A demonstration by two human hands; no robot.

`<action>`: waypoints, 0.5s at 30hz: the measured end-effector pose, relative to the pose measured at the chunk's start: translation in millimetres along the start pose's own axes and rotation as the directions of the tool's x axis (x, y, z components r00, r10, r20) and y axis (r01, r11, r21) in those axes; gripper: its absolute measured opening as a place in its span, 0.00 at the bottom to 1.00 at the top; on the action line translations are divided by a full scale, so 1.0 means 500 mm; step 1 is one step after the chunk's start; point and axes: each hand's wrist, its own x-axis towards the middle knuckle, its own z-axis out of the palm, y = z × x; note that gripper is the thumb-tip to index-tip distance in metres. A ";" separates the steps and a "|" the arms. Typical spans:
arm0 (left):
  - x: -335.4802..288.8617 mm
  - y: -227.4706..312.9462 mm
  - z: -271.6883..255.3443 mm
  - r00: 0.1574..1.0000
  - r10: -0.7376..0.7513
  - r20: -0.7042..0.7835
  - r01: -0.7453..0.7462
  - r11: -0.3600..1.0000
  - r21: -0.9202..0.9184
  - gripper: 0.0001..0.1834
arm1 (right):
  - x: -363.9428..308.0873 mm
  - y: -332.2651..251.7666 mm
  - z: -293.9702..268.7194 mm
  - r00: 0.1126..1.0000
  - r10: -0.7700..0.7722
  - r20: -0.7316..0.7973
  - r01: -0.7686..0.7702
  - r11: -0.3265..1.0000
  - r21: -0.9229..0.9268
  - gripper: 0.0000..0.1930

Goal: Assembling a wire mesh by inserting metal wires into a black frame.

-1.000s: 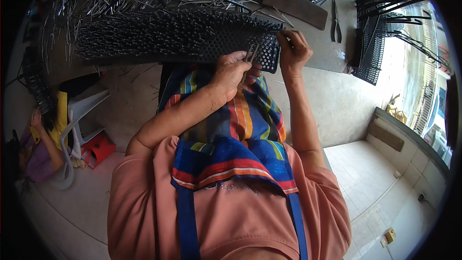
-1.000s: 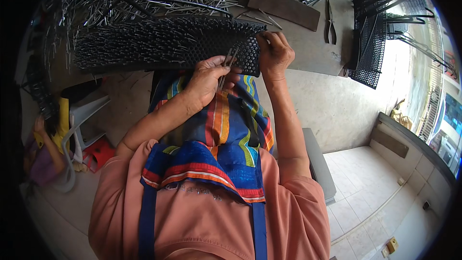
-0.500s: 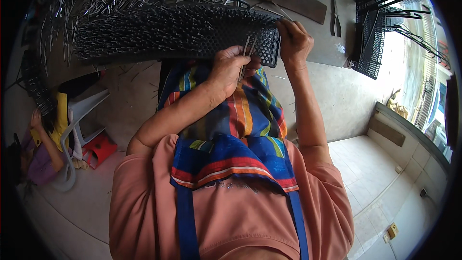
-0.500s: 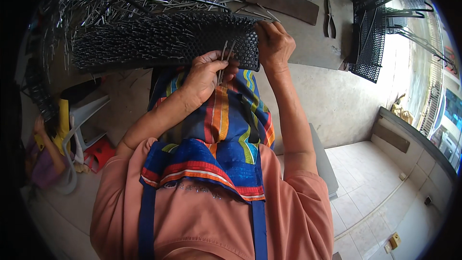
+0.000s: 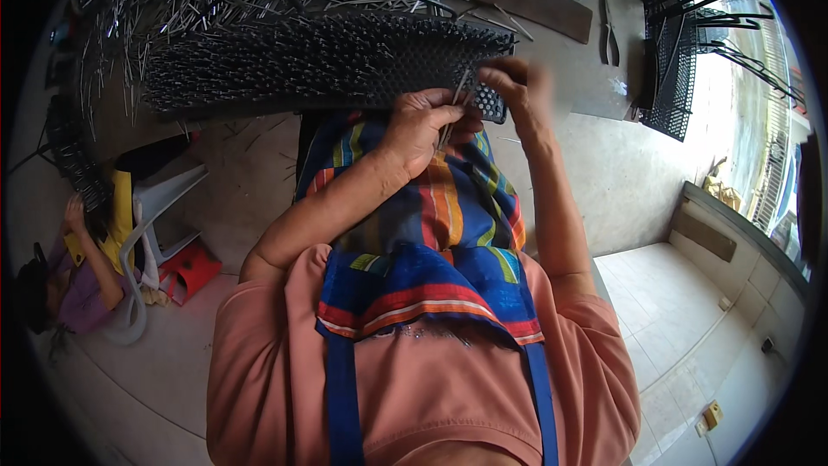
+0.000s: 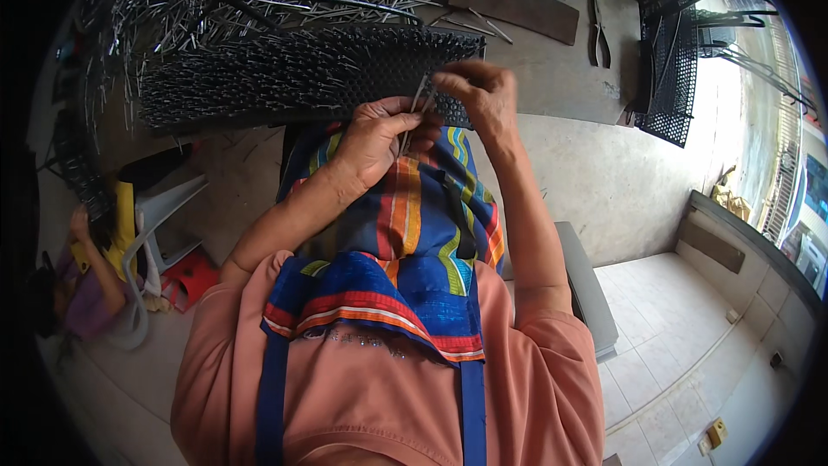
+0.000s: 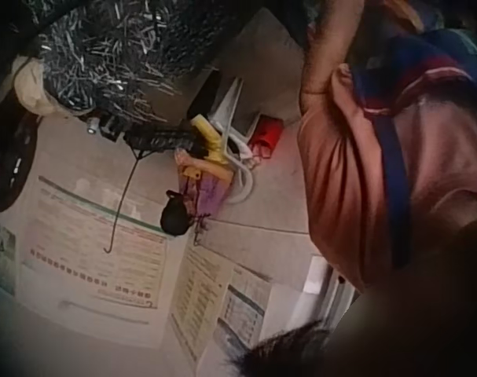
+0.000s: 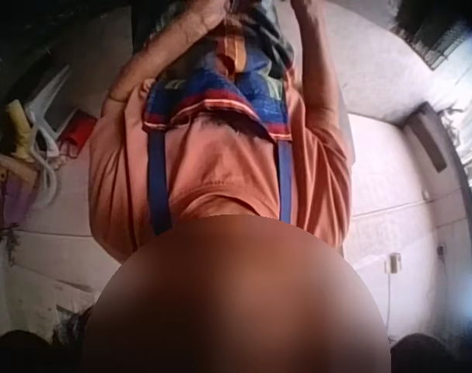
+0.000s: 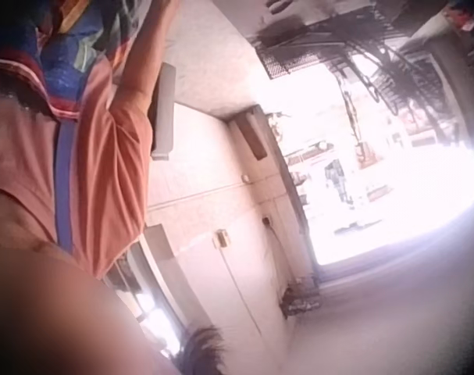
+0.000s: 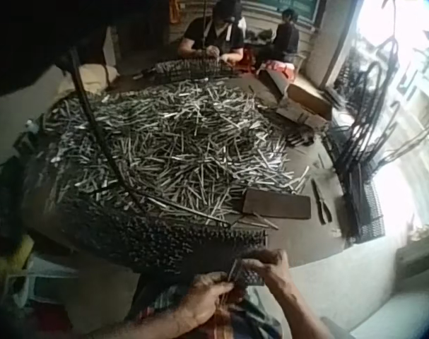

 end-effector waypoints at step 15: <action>-0.015 0.051 -0.045 0.995 -0.064 0.079 0.038 0.954 0.299 0.11 | 0.004 0.012 0.071 0.929 0.252 0.270 -0.360 0.785 0.505 0.05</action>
